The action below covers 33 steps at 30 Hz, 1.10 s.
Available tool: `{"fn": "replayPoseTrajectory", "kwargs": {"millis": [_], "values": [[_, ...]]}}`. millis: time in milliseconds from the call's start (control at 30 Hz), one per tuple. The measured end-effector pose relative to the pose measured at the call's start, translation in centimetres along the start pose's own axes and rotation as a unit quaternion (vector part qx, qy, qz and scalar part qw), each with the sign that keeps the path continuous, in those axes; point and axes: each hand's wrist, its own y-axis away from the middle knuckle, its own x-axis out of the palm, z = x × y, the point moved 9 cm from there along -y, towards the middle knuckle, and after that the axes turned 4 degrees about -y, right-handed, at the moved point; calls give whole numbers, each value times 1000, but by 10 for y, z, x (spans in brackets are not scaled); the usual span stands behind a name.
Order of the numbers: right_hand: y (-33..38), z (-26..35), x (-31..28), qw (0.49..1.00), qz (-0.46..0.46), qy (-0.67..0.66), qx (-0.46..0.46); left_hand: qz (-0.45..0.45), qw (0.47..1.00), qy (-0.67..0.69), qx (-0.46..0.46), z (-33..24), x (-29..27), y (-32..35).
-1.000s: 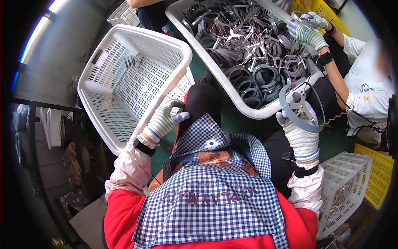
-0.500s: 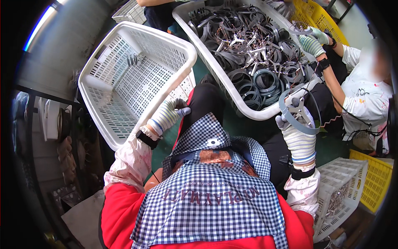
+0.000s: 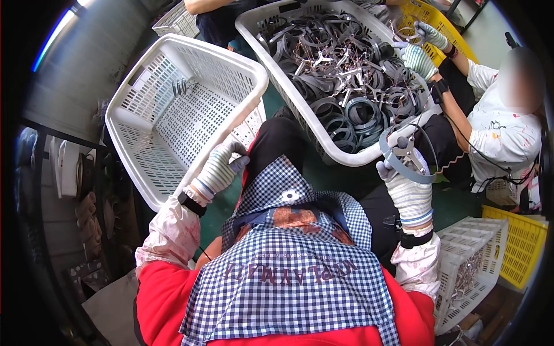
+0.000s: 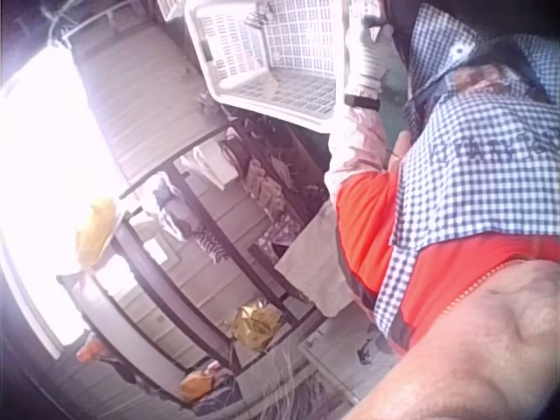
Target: Sorting and inspecting metal components in a manufacturing setting.
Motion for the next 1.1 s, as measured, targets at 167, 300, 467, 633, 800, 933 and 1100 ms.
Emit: {"fn": "replayPoseTrajectory", "kwargs": {"millis": [167, 300, 467, 633, 800, 933, 1100], "values": [[6, -2, 7, 999, 11, 33, -15, -77, 898, -342, 265, -112, 13, 33], [10, -7, 12, 998, 52, -35, -7, -52, 879, -390, 269, -101, 24, 33], [20, -5, 15, 999, 30, 25, -24, -55, 873, -409, 261, -94, 21, 38], [27, 0, -6, 997, -3, 65, -44, -208, 858, -401, 243, -111, -8, 63], [27, -13, 7, 1000, 2, -30, 0, -39, 793, -531, 297, -83, 64, 71], [32, -11, 15, 997, 26, 66, -38, 4, 908, -323, 269, -33, 79, 51], [34, -11, 14, 996, 59, 61, -39, -37, 801, -483, 352, -64, 83, 63]]}}
